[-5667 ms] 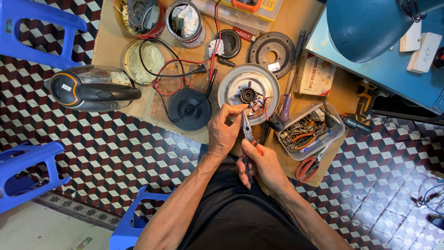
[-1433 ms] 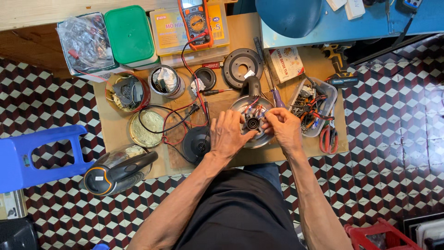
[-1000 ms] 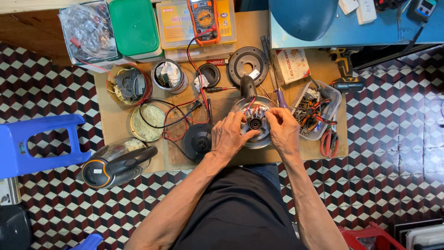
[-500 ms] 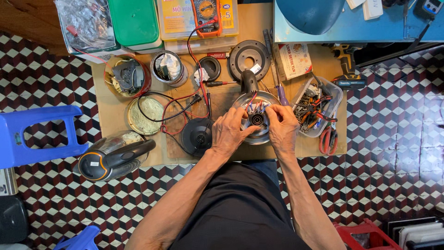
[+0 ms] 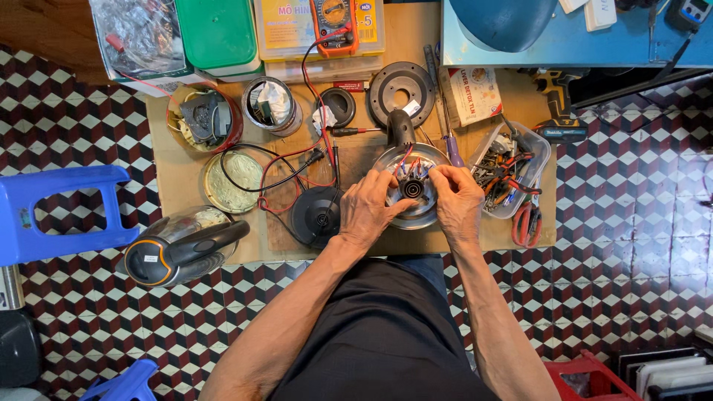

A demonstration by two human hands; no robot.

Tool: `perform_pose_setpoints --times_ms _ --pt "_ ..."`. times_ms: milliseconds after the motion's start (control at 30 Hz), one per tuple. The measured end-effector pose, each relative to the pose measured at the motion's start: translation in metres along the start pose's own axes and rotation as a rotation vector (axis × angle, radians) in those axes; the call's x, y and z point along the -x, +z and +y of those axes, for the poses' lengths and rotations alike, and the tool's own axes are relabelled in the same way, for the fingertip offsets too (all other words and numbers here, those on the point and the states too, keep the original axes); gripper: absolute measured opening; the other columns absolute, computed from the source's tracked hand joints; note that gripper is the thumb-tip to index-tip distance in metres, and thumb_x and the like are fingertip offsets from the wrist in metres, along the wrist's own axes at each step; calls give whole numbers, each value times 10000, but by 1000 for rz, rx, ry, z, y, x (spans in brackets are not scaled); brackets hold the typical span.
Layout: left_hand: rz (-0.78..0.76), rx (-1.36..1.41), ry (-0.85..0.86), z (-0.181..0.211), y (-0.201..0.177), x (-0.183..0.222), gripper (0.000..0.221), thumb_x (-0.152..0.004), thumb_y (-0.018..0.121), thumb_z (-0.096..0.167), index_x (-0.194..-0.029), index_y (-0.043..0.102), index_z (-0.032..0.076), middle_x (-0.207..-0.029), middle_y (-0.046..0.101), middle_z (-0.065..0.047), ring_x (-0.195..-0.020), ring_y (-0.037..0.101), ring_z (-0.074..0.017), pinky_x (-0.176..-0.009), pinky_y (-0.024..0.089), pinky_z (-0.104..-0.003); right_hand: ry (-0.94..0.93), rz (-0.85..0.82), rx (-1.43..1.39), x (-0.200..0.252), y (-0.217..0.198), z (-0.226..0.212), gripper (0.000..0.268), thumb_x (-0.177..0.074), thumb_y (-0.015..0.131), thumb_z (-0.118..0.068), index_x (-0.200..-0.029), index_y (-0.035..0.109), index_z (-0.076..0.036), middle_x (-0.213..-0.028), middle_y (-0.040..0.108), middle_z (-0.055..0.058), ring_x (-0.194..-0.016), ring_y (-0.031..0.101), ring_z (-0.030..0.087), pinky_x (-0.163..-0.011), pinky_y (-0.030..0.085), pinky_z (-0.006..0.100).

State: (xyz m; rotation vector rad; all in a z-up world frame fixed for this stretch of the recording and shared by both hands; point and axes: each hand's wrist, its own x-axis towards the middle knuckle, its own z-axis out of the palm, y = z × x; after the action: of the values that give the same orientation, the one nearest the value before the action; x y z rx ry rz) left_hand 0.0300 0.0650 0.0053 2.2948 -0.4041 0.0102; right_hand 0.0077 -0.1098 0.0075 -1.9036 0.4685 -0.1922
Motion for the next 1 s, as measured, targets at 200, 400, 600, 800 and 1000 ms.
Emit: perform_pose_setpoints --times_ms 200,400,600,800,1000 --pt "5 10 15 0 -2 0 468 -723 893 401 -967 628 103 -914 639 -57 -822 684 -283 -703 536 -417 -19 15 -5 1 3 -4 173 -967 725 -134 -1031 737 26 -888 614 7 -782 570 64 -693 457 217" --pt "4 16 18 -1 -3 0 462 -728 891 395 -968 628 101 -919 642 -58 -827 686 -285 -704 541 -415 -24 15 -6 3 3 -7 171 -970 723 -130 -1039 736 26 -890 620 3 -779 572 58 -685 457 216" --pt "5 25 19 0 -4 0 459 -730 891 388 -963 625 95 -913 637 -60 -826 684 -288 -704 542 -414 -35 35 3 5 4 -8 174 -980 724 -133 -1047 739 27 -886 622 9 -784 579 64 -687 457 221" --pt "-7 28 16 0 -5 0 456 -731 889 384 -963 628 91 -922 640 -60 -816 683 -278 -693 547 -407 -39 38 -22 7 6 -8 174 -987 716 -137 -1041 740 27 -901 623 6 -786 578 66 -686 461 225" --pt "1 21 22 -2 -6 -1 457 -731 886 395 -964 635 93 -915 643 -54 -826 688 -275 -700 551 -405 -51 29 40 5 4 -10 171 -980 723 -134 -1041 737 25 -873 630 14 -765 575 71 -679 455 236"
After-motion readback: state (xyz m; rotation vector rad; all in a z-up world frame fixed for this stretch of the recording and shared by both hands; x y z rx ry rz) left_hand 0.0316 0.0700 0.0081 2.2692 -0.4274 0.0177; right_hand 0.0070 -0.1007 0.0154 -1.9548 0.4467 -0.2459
